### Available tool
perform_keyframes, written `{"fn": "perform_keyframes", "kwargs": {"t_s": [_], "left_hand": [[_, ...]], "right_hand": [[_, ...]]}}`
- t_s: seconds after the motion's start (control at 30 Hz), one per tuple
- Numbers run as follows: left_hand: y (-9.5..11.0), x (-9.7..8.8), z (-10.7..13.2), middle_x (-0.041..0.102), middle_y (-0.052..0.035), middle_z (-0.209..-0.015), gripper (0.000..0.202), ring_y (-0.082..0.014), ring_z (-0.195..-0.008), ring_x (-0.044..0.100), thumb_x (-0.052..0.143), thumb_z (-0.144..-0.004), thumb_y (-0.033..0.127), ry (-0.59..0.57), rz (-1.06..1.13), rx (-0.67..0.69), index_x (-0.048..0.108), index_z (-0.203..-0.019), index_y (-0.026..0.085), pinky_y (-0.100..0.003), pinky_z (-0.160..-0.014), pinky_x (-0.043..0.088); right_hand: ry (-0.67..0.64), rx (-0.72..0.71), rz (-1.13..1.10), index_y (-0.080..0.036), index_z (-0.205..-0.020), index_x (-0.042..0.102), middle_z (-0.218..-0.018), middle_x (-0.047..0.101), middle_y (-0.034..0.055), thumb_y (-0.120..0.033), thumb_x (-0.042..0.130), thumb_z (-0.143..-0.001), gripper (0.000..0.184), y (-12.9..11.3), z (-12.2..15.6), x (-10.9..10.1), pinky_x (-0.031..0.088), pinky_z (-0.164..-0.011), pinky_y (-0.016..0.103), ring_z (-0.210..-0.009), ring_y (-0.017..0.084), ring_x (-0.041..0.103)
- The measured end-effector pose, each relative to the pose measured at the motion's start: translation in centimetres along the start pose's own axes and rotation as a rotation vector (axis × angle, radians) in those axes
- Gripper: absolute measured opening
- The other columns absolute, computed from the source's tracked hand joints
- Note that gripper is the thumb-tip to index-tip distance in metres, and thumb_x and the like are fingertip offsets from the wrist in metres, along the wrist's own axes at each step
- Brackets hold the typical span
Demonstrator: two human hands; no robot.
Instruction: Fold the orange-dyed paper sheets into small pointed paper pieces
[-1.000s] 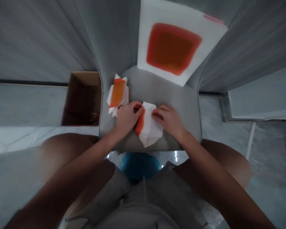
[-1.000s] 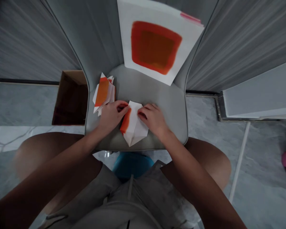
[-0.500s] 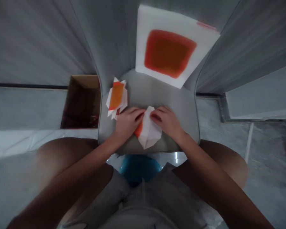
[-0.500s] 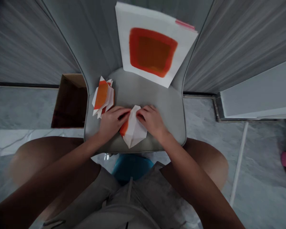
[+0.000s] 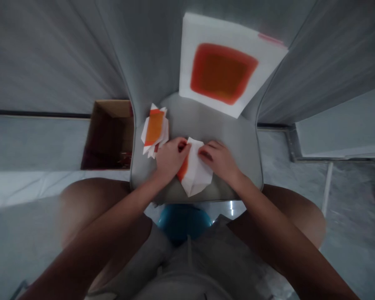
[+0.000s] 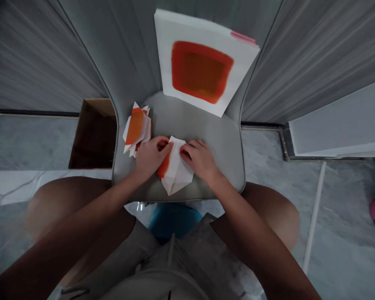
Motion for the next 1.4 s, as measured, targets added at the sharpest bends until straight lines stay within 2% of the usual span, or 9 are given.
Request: {"fn": "perform_keyframes", "kwargs": {"t_s": [0.2, 0.43, 0.57, 0.67, 0.87, 1.0, 1.2, 1.27, 1.4], "left_hand": [[0.5, -0.3, 0.4, 0.080, -0.0025, -0.093, 0.013, -0.0201, -0.081, 0.073, 0.066, -0.099, 0.032, 0.064, 0.028, 0.075, 0.076, -0.103, 0.025, -0.033, -0.074, 0.053], [1.5, -0.7, 1.5, 0.079, -0.0009, -0.110, 0.018, -0.0168, -0.099, 0.074, 0.061, -0.102, 0.024, 0.068, 0.119, 0.394, 0.078, -0.109, 0.026, -0.031, -0.091, 0.059], [2.1, 0.1, 2.7, 0.076, -0.0028, -0.122, 0.024, -0.0161, -0.107, 0.074, 0.055, -0.105, 0.023, 0.010, 0.086, 0.593, 0.076, -0.118, 0.025, -0.030, -0.095, 0.061], [2.3, 0.4, 3.3, 0.076, -0.0047, -0.123, 0.025, -0.0176, -0.108, 0.074, 0.054, -0.106, 0.024, 0.014, 0.047, 0.691, 0.076, -0.119, 0.024, -0.032, -0.097, 0.062], [2.2, 0.6, 3.0, 0.076, -0.0054, -0.124, 0.024, -0.0176, -0.110, 0.074, 0.055, -0.105, 0.024, -0.024, 0.068, 0.698, 0.076, -0.117, 0.023, -0.033, -0.097, 0.063], [1.9, 0.8, 2.9, 0.076, -0.0047, -0.124, 0.024, -0.0179, -0.110, 0.074, 0.055, -0.106, 0.028, -0.070, 0.089, 0.676, 0.076, -0.117, 0.025, -0.034, -0.100, 0.061], [1.3, 1.8, 2.8, 0.071, -0.0037, -0.135, 0.025, -0.0189, -0.121, 0.070, 0.056, -0.105, 0.028, -0.182, 0.062, 0.613, 0.076, -0.120, 0.029, -0.035, -0.105, 0.058], [1.4, 1.8, 2.9, 0.072, -0.0036, -0.134, 0.025, -0.0192, -0.120, 0.071, 0.055, -0.105, 0.029, -0.185, 0.038, 0.615, 0.077, -0.119, 0.030, -0.035, -0.104, 0.058], [2.0, 1.4, 3.2, 0.074, -0.0051, -0.130, 0.025, -0.0206, -0.116, 0.072, 0.055, -0.105, 0.028, -0.148, -0.019, 0.650, 0.078, -0.115, 0.028, -0.036, -0.100, 0.059]], "right_hand": [[-0.008, 0.006, 0.036, -0.022, -0.101, 0.073, -0.099, 0.069, 0.0087, -0.026, 0.056, -0.102, 0.017, -0.1, -0.1, 0.1, 0.045, -0.093, 0.041, -0.096, 0.027, 0.060], [-0.030, 0.026, 0.032, -0.021, -0.102, 0.073, -0.098, 0.068, 0.0092, -0.028, 0.055, -0.103, 0.019, -0.1, -0.1, 0.2, 0.045, -0.093, 0.041, -0.097, 0.027, 0.060], [-0.026, 0.032, 0.018, -0.021, -0.099, 0.071, -0.095, 0.067, 0.0088, -0.028, 0.055, -0.103, 0.019, 0.0, -0.3, 0.2, 0.044, -0.090, 0.041, -0.095, 0.027, 0.059], [-0.031, 0.044, -0.032, -0.022, -0.094, 0.069, -0.093, 0.067, 0.0070, -0.027, 0.059, -0.100, 0.013, 0.1, -0.5, 0.1, 0.044, -0.087, 0.039, -0.092, 0.025, 0.059], [-0.038, 0.184, -0.172, -0.023, -0.092, 0.064, -0.092, 0.070, 0.0052, -0.026, 0.061, -0.094, 0.005, 1.3, -0.5, -0.5, 0.046, -0.081, 0.036, -0.087, 0.023, 0.062], [-0.012, 0.242, -0.247, -0.024, -0.108, 0.062, -0.098, 0.073, 0.0065, -0.028, 0.054, -0.097, 0.014, 2.2, -0.2, -0.5, 0.049, -0.082, 0.038, -0.090, 0.024, 0.066], [0.110, 0.203, -0.226, -0.022, -0.128, 0.061, -0.115, 0.068, 0.0123, -0.027, 0.055, -0.096, 0.034, 2.7, 0.0, -0.7, 0.054, -0.090, 0.044, -0.095, 0.026, 0.067], [0.116, 0.206, -0.213, -0.022, -0.127, 0.065, -0.116, 0.068, 0.0123, -0.026, 0.054, -0.096, 0.033, 2.8, -0.1, -0.8, 0.054, -0.091, 0.044, -0.093, 0.025, 0.067], [0.086, 0.244, -0.211, -0.021, -0.116, 0.072, -0.104, 0.072, 0.0106, -0.031, 0.061, -0.095, 0.026, 3.1, -0.4, -1.1, 0.055, -0.084, 0.041, -0.084, 0.023, 0.067]]}}
Point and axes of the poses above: each hand's wrist, its own z-axis away from the middle knuckle, its own x-axis out of the palm, y = z × x, the point moved 10 cm from there along -z, towards the middle knuckle
